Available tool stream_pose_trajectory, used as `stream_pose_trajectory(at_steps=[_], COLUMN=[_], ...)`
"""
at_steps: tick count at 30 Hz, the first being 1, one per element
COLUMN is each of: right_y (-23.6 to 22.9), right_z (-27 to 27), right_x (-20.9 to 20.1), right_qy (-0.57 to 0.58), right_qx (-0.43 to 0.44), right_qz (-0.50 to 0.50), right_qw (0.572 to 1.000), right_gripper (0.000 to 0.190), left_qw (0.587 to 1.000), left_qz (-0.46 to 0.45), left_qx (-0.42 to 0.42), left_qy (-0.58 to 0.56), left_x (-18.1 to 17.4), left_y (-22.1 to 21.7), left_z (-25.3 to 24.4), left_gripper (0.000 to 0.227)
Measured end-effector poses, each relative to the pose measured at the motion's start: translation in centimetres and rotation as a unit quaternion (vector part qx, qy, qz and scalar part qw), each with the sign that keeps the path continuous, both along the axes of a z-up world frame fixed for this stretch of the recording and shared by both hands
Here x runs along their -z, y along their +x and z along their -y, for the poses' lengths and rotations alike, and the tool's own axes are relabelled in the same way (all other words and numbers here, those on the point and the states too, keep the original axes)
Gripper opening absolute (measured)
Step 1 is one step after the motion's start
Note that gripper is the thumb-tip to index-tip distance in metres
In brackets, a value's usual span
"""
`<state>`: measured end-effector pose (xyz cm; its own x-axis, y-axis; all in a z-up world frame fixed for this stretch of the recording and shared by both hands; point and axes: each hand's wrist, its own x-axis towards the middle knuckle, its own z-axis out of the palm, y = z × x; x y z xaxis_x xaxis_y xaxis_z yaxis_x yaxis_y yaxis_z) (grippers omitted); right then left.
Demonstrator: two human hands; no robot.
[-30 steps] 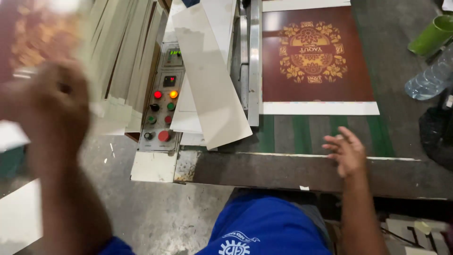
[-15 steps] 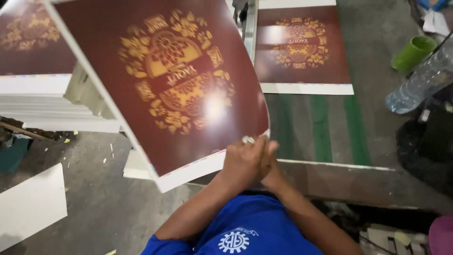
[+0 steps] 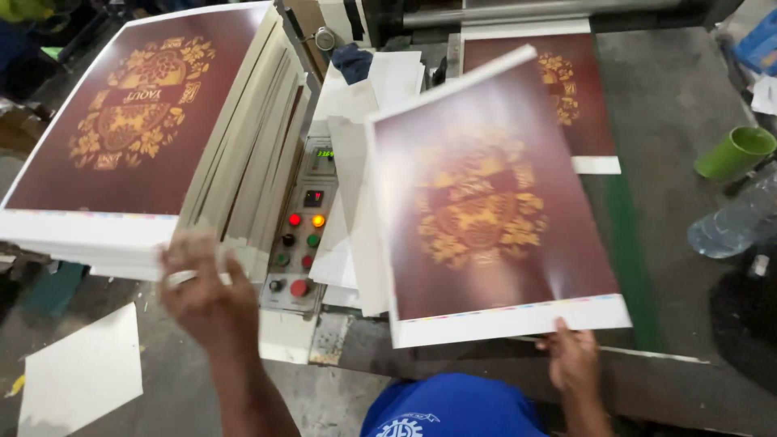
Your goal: The person repeatedly picks up large, brown printed sheets from a stack on the left and places them onto a stack on the right. The worker maintains a fast, rhythmic pace, handling the sheets one by one with both hands.
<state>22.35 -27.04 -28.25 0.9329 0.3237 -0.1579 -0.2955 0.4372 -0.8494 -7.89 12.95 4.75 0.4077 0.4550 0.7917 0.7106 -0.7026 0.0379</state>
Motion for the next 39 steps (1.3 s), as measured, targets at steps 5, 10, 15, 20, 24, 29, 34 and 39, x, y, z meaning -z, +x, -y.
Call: stream_pose_trajectory(at_steps=[5, 10, 15, 20, 24, 29, 34, 39], right_y=[1.2, 0.9, 1.4, 2.5, 5.9, 12.6, 15.4, 10.6], right_z=[6.3, 10.7, 11.9, 11.3, 7.7, 2.7, 1.7, 0.1], right_x=[1.2, 0.0, -0.9, 1.5, 1.4, -0.8, -0.6, -2.7], right_qy=[-0.047, -0.092, -0.149, -0.128, -0.143, -0.153, -0.148, -0.204], right_qx=[0.082, 0.103, 0.116, 0.072, 0.051, -0.003, -0.024, -0.021], right_qz=[-0.029, -0.048, -0.060, -0.037, -0.030, -0.011, -0.054, -0.076], right_qw=[0.995, 0.989, 0.980, 0.988, 0.988, 0.988, 0.987, 0.976], right_gripper=[0.025, 0.031, 0.040, 0.040, 0.035, 0.030, 0.038, 0.055], left_qw=[0.979, 0.980, 0.971, 0.943, 0.926, 0.885, 0.948, 0.971], left_qz=[-0.086, -0.072, -0.129, -0.211, -0.235, -0.256, -0.250, -0.179], left_qx=[-0.184, -0.140, -0.192, -0.227, -0.238, -0.183, -0.122, -0.157], left_qy=[0.014, -0.124, -0.067, -0.124, -0.177, -0.342, -0.155, -0.008], left_x=[0.4, 3.5, 1.7, 0.4, -5.4, -8.9, -5.6, -4.1], left_y=[-2.8, -4.5, -5.0, -6.6, -4.9, -5.5, -9.0, -6.7], left_z=[-5.6, -8.1, -9.6, -12.4, -12.3, -15.6, -20.5, -15.3], left_gripper=[0.085, 0.077, 0.054, 0.048, 0.052, 0.045, 0.035, 0.028])
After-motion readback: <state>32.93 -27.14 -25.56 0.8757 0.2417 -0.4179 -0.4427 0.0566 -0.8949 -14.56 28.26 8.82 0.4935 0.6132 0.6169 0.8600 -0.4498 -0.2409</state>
